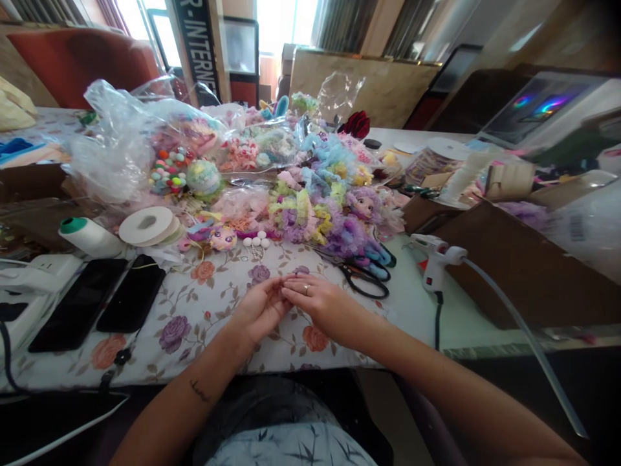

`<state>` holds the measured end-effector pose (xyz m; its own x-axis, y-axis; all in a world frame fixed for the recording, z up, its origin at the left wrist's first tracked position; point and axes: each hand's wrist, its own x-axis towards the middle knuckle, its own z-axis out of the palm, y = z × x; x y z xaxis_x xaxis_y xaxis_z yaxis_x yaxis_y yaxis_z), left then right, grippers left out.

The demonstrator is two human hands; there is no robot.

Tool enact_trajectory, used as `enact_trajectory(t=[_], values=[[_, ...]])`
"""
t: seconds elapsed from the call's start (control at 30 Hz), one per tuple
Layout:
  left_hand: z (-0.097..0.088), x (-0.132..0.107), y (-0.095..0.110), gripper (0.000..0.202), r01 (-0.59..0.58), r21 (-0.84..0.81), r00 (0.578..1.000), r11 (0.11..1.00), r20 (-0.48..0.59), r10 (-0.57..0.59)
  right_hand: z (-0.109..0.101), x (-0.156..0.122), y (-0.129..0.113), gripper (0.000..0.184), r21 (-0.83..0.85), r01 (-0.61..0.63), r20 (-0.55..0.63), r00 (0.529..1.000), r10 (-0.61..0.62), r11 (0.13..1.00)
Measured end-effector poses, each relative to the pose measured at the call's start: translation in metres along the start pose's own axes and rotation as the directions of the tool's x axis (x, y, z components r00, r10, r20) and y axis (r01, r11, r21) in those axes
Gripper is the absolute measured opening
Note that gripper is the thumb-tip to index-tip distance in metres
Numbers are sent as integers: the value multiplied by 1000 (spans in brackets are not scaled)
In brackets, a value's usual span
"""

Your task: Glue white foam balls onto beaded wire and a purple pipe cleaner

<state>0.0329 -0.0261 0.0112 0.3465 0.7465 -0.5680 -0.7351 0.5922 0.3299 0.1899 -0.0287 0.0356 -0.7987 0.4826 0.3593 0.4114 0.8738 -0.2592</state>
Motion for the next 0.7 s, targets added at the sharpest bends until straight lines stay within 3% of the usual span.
enact_trajectory(t=[0.1, 0.23, 0.3, 0.37, 0.47, 0.6, 0.7], values=[[-7, -2, 10, 30, -21, 3, 999, 1000, -37, 21, 8, -21, -3, 36, -169, 26, -77, 996, -40, 985], [-16, -4, 23, 24, -106, -18, 988, 994, -113, 103, 41, -56, -12, 41, -316, -252, -139, 966, 218, 915], [-17, -4, 26, 22, -130, -16, 984, 991, -125, 127, 55, -67, -21, 43, -305, -259, -81, 966, 246, 916], [-16, -4, 26, 22, -135, -9, 984, 991, -114, 133, 61, -73, -30, 44, -264, -207, -42, 978, 203, 942], [-17, -3, 25, 21, -131, -4, 986, 991, -104, 130, 54, -75, -38, 39, -243, -99, -38, 995, 92, 965], [-20, -1, 23, 19, -124, 0, 987, 992, -104, 123, 37, -74, -31, 34, -287, 112, -69, 988, -138, 951], [-21, -1, 25, 19, -117, 2, 988, 993, -102, 116, 30, -76, -22, 32, -257, 208, -93, 967, -238, 944]])
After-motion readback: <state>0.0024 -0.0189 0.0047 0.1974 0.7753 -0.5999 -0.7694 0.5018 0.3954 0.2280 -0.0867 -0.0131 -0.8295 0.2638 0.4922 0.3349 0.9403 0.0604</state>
